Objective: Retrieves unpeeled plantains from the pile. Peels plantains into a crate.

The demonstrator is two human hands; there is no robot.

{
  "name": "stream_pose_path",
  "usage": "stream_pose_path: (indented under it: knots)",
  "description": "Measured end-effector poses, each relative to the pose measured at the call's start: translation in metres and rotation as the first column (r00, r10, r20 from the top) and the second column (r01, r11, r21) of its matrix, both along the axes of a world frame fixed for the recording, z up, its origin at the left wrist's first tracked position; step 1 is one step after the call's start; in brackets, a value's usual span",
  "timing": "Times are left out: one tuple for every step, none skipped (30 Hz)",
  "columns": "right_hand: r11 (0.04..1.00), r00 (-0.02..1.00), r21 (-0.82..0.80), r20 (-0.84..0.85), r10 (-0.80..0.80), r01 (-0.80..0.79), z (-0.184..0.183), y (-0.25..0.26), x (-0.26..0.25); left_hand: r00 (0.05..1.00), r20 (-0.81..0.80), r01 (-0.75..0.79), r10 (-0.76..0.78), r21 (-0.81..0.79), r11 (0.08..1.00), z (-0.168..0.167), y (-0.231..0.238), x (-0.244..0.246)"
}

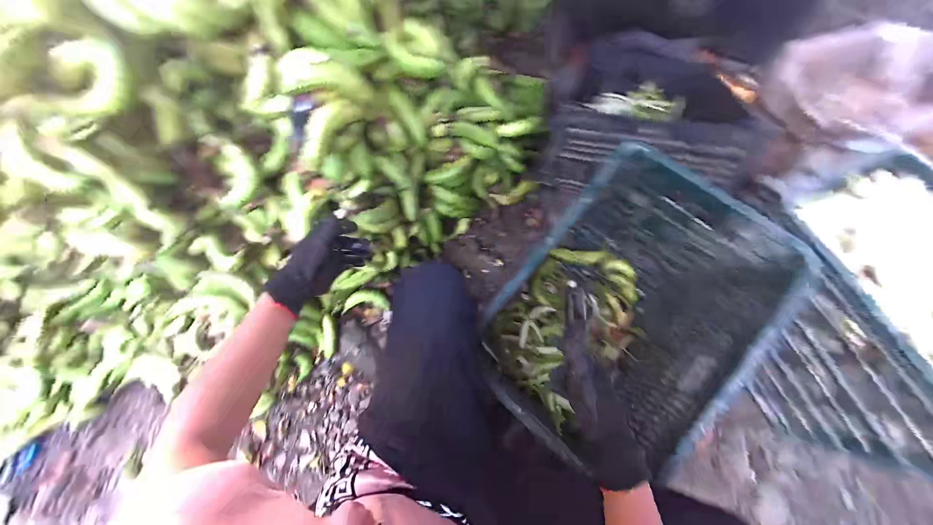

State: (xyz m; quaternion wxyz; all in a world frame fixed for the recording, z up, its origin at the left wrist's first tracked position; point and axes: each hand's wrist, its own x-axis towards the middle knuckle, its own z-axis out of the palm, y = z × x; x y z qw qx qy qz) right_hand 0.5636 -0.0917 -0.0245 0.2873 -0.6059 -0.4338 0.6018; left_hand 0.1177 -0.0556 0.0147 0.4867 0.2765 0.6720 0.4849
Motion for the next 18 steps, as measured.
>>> stream_pose_path:
  knots:
    - [0.999, 0.998, -0.001, 0.055, 0.035, -0.035, -0.008, 0.000, -0.007, 1.000, -0.012, -0.013, 0.012, -0.050, 0.999, -0.017, -0.020, -0.014]
    - [0.997, 0.991, 0.020, 0.115, 0.070, -0.073, -0.019, 0.000, -0.012, 1.000, -0.026, -0.007, 0.005, -0.080, 0.997, -0.033, -0.039, -0.027]
    - [0.994, 0.982, 0.034, 0.160, 0.097, -0.104, -0.029, -0.003, -0.015, 0.999, -0.041, -0.013, 0.009, -0.113, 0.993, -0.047, -0.055, -0.037]
    - [0.989, 0.971, 0.049, 0.207, 0.124, -0.137, -0.032, -0.008, -0.018, 0.998, -0.053, -0.022, 0.015, -0.133, 0.991, -0.059, -0.067, -0.045]
    - [0.986, 0.955, 0.053, 0.263, 0.137, -0.156, -0.029, -0.014, -0.023, 0.995, -0.086, -0.055, 0.043, -0.148, 0.987, -0.067, -0.075, -0.050]
    - [0.987, 0.931, 0.019, 0.337, 0.144, -0.160, -0.015, -0.017, -0.034, 0.985, -0.145, -0.114, 0.091, -0.157, 0.981, -0.073, -0.079, -0.054]
    - [0.985, 0.888, -0.062, 0.426, 0.171, -0.160, 0.009, -0.020, -0.050, 0.962, -0.240, -0.169, 0.129, -0.153, 0.974, -0.079, -0.079, -0.060]
    - [0.979, 0.845, -0.135, 0.495, 0.203, -0.156, 0.022, -0.021, -0.061, 0.919, -0.367, -0.208, 0.143, -0.143, 0.968, -0.080, -0.079, -0.064]
    - [0.971, 0.827, -0.168, 0.512, 0.233, -0.170, 0.024, -0.024, -0.063, 0.854, -0.501, -0.230, 0.140, -0.123, 0.965, -0.077, -0.076, -0.067]
    - [0.971, 0.827, -0.135, 0.508, 0.239, -0.198, 0.008, -0.027, -0.054, 0.774, -0.624, -0.235, 0.112, -0.117, 0.965, -0.072, -0.070, -0.068]
    - [0.976, 0.838, -0.031, 0.508, 0.199, -0.214, -0.023, -0.032, -0.039, 0.664, -0.744, -0.237, 0.072, -0.118, 0.964, -0.066, -0.061, -0.067]
    - [0.974, 0.835, -0.008, 0.512, 0.200, -0.228, -0.041, -0.033, -0.028, 0.554, -0.832, -0.226, 0.017, -0.131, 0.965, -0.061, -0.051, -0.064]
    - [0.972, 0.828, -0.022, 0.521, 0.210, -0.233, -0.043, -0.032, -0.025, 0.461, -0.887, -0.209, -0.032, -0.143, 0.967, -0.060, -0.040, -0.061]
    - [0.972, 0.824, -0.040, 0.524, 0.216, -0.230, -0.041, -0.031, -0.025, 0.392, -0.917, -0.191, -0.071, -0.157, 0.969, -0.063, -0.029, -0.059]
    - [0.972, 0.822, -0.052, 0.525, 0.221, -0.228, -0.043, -0.030, -0.023, 0.336, -0.936, -0.186, -0.106, -0.176, 0.967, -0.070, -0.019, -0.058]
    - [0.973, 0.827, -0.053, 0.518, 0.217, -0.222, -0.049, -0.031, -0.021, 0.304, -0.944, -0.189, -0.127, -0.190, 0.963, -0.077, -0.010, -0.059]
    - [0.977, 0.836, -0.053, 0.509, 0.206, -0.209, -0.053, -0.031, -0.019, 0.298, -0.943, -0.199, -0.148, -0.213, 0.956, -0.082, -0.001, -0.061]
    - [0.977, 0.839, -0.062, 0.504, 0.206, -0.203, -0.057, -0.031, -0.018, 0.303, -0.940, -0.215, -0.159, -0.230, 0.949, -0.085, 0.007, -0.064]
